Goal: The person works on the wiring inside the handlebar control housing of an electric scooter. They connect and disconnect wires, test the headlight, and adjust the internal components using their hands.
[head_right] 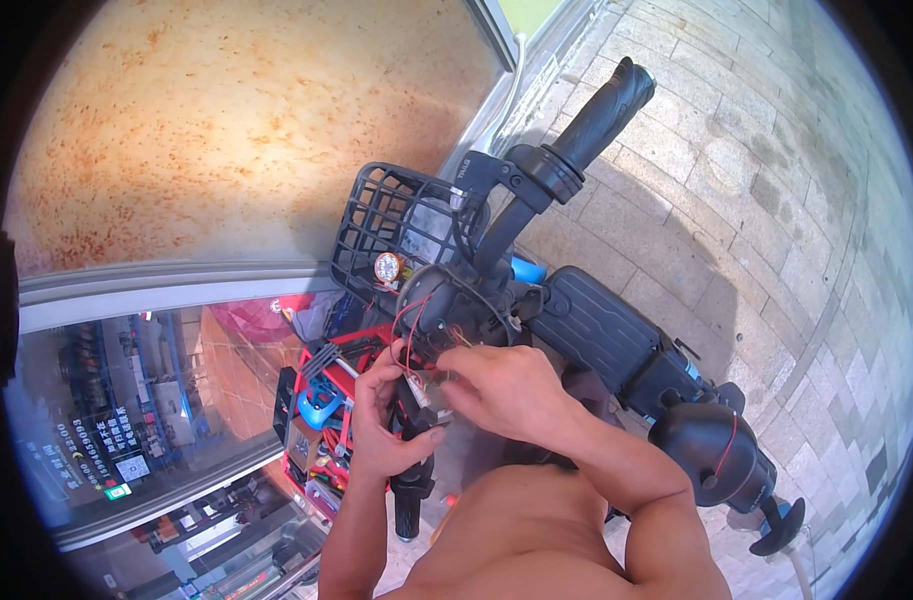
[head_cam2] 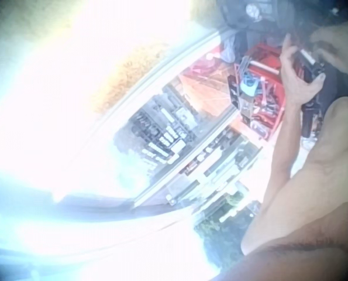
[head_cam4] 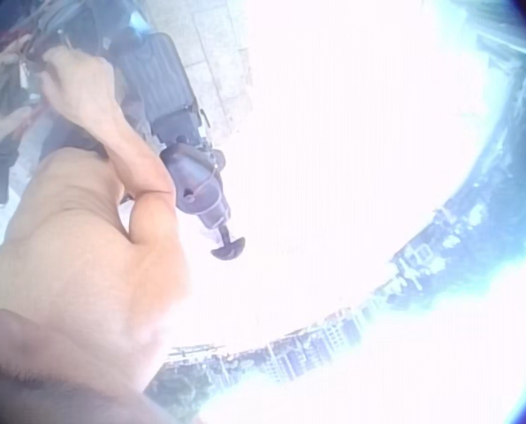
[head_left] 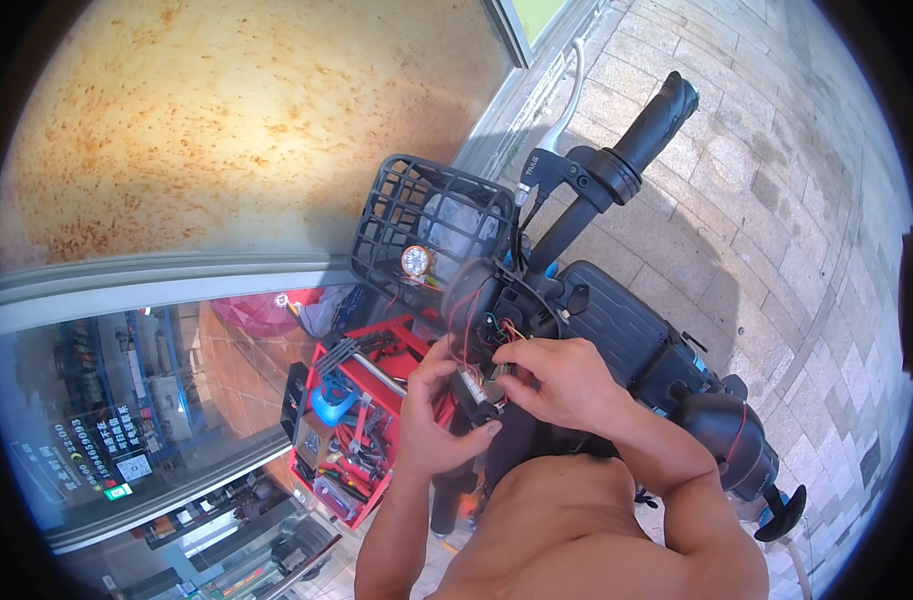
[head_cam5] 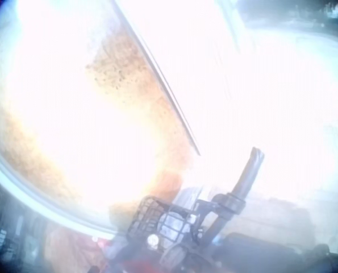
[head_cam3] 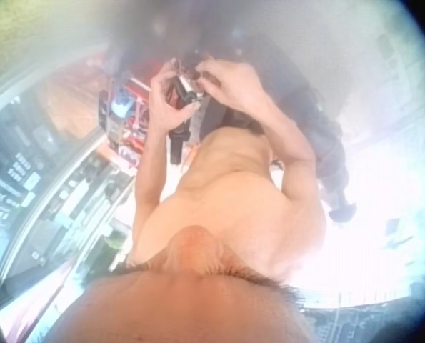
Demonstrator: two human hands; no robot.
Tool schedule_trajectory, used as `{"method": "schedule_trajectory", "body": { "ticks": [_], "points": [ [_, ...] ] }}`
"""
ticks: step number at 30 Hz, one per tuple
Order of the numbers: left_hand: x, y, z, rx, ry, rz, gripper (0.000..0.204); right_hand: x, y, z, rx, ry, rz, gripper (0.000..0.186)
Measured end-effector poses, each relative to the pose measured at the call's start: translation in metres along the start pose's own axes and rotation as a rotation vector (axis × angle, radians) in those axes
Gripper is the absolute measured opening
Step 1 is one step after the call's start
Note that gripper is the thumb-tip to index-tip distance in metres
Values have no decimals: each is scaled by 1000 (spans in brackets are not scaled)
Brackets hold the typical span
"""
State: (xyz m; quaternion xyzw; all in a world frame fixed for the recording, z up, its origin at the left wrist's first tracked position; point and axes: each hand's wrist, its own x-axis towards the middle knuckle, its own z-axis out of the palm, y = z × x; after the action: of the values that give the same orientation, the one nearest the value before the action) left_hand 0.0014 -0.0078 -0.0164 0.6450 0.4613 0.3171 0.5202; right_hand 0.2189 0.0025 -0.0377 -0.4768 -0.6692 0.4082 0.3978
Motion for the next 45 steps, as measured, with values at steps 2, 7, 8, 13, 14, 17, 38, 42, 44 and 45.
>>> {"method": "schedule_trajectory", "body": {
  "ticks": [2, 7, 8, 13, 14, 17, 38, 42, 44, 45],
  "points": [
    [1, 1, 0, 12, -5, 6, 79, 0, 2, 1, 1, 13, -1, 20],
    [0, 1, 0, 25, -9, 2, 79, -2, 6, 4, 26, 60, -29, 17],
    [1, 1, 0, 17, -11, 9, 79, -2, 7, 4, 27, 71, -37, 17],
    [2, 1, 1, -7, -10, 25, 79, -7, 5, 3, 145, 93, 17, 15],
    [1, 0, 1, 0, -8, 20, 79, -10, 5, 3, 172, 81, 55, 15],
    [0, 1, 1, 20, 1, 10, 79, -24, 9, 3, 249, 62, 141, 13],
    [-1, -1, 0, 3, 6, -38, 75, -51, 25, 15, 285, 59, 234, 44],
    [0, 0, 0, 1, 3, -49, 75, -50, 26, 15, 278, 46, 233, 47],
    [0, 1, 0, 13, -1, -38, 75, -51, 27, 17, 281, 55, 226, 47],
    [0, 1, 0, 18, -4, -34, 74, -51, 28, 18, 278, 58, 225, 46]
  ]
}}
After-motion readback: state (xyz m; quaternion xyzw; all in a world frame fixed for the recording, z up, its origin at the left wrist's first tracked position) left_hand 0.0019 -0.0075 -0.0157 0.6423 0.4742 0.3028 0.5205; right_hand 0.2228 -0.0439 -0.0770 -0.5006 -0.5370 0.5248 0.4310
